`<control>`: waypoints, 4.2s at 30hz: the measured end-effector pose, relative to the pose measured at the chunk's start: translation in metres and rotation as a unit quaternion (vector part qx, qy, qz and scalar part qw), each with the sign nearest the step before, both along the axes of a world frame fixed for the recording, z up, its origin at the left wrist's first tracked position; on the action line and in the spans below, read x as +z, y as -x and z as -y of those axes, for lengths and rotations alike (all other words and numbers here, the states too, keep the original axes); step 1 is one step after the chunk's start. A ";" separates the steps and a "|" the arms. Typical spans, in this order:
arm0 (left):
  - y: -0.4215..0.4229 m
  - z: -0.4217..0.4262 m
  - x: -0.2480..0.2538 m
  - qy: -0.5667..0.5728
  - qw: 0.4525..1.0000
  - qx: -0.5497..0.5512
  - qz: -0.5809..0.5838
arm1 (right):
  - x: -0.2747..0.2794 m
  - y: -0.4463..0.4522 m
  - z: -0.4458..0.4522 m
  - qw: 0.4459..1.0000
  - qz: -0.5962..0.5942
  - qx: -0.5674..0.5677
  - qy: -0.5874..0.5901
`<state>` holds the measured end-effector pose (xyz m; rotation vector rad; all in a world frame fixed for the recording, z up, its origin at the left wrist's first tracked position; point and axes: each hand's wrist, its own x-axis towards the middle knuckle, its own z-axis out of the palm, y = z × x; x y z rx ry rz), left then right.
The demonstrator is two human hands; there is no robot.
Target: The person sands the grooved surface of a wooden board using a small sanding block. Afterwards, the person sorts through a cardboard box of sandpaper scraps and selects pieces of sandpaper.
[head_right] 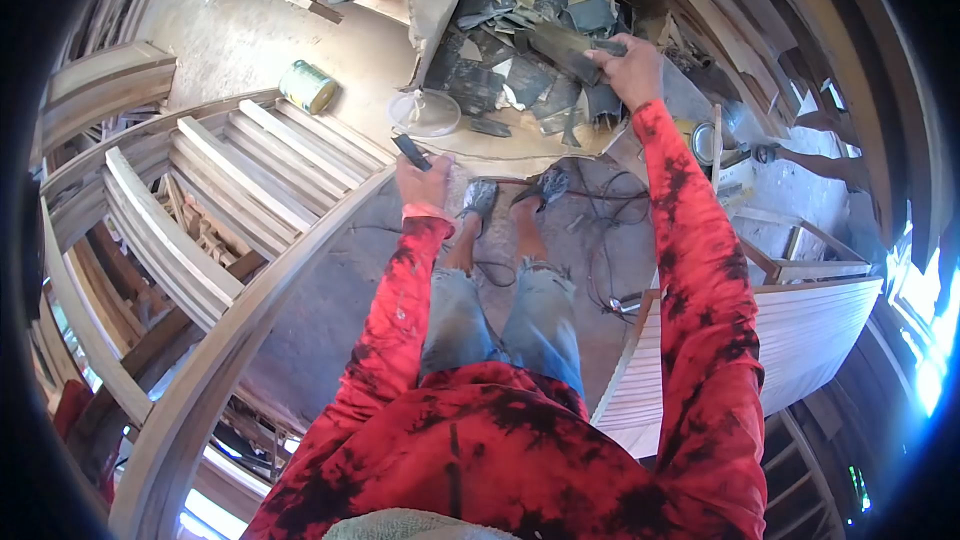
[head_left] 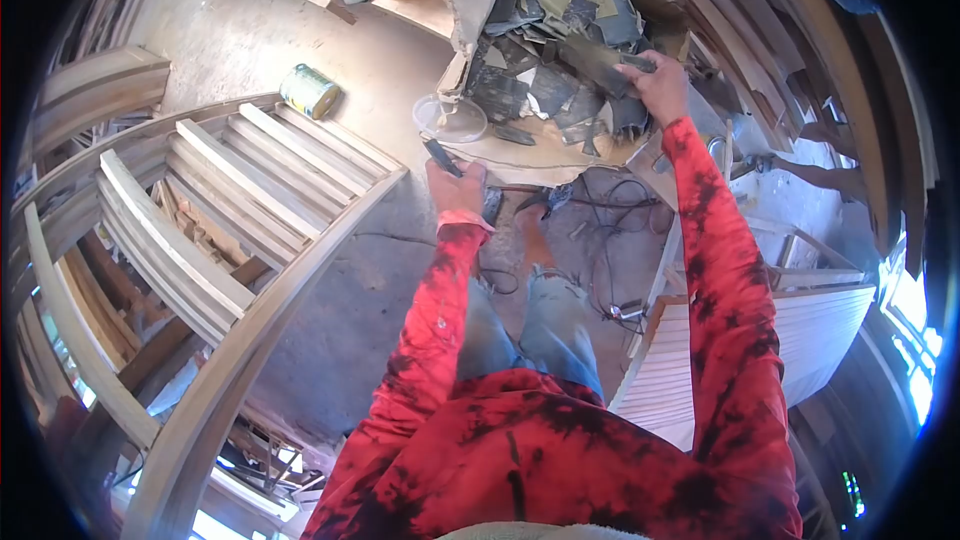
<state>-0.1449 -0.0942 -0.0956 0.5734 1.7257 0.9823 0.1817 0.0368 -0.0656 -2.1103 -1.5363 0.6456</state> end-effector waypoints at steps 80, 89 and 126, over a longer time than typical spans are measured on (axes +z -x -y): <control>0.006 -0.005 -0.042 -0.083 0.996 0.003 -0.044 | -0.046 0.020 -0.027 0.958 -0.104 0.250 0.099; 0.010 0.001 -0.046 -0.081 0.989 -0.026 -0.121 | -0.059 0.084 0.045 0.896 0.126 0.424 -0.041; 0.008 -0.004 -0.014 0.016 0.999 -0.027 -0.035 | -0.093 0.107 -0.080 0.922 0.321 0.213 -0.047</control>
